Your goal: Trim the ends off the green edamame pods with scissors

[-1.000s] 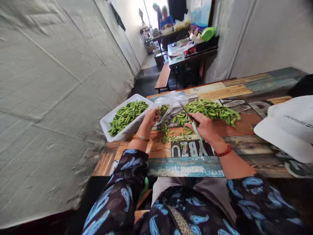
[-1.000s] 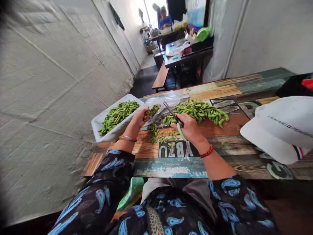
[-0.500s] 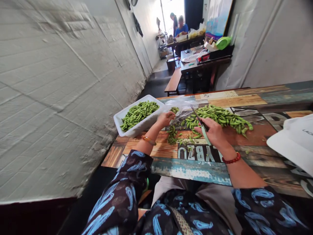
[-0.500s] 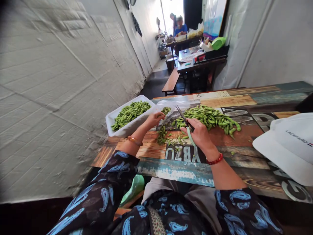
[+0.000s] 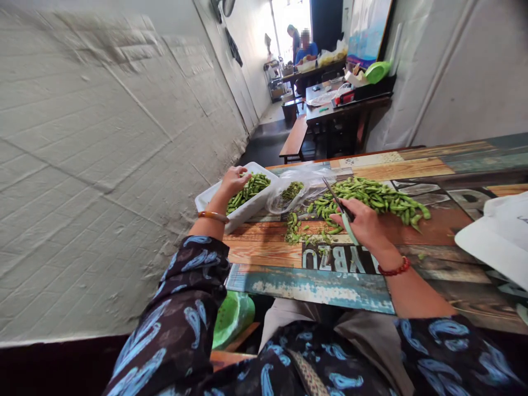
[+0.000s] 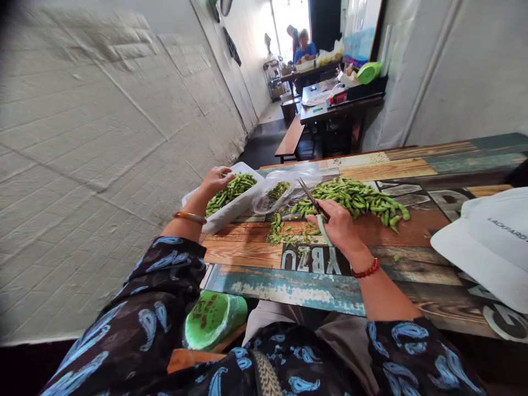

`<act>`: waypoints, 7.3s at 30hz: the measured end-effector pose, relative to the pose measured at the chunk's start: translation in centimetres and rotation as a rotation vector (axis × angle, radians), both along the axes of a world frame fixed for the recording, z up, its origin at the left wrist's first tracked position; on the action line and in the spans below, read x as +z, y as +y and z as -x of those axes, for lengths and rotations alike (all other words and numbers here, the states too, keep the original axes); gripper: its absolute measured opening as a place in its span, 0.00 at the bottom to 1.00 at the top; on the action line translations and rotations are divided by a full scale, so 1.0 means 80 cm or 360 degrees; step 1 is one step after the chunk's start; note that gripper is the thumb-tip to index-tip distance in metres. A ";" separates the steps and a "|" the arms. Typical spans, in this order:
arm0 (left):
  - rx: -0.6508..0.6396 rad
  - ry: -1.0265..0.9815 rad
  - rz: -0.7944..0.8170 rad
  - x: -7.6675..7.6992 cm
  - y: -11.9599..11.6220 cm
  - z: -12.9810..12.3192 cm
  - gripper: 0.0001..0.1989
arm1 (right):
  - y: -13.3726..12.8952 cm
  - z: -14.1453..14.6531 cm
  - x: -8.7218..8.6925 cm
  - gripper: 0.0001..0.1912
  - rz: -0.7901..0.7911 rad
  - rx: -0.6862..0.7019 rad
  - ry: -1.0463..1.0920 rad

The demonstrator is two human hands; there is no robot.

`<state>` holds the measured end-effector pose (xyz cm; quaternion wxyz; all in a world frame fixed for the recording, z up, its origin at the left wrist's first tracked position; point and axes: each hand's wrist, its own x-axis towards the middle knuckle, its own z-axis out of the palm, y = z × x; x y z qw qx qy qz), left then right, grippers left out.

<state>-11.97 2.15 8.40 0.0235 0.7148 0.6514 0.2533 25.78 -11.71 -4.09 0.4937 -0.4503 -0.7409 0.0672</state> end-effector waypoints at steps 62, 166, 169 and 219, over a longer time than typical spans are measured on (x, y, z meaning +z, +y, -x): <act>-0.0825 -0.2200 0.1335 -0.105 -0.138 -0.213 0.22 | -0.001 -0.007 0.015 0.22 0.0194 -0.0051 0.0023; -0.0892 -0.1585 0.0829 -0.110 -0.165 -0.198 0.11 | -0.018 0.020 0.014 0.31 0.0184 0.0286 -0.0413; -0.0904 -0.1559 0.0826 -0.107 -0.164 -0.199 0.10 | -0.018 0.019 0.013 0.30 0.0219 0.0301 -0.0403; -0.0649 -0.2759 0.1113 -0.118 -0.162 -0.210 0.15 | -0.011 0.028 -0.001 0.29 0.0050 0.0200 -0.0080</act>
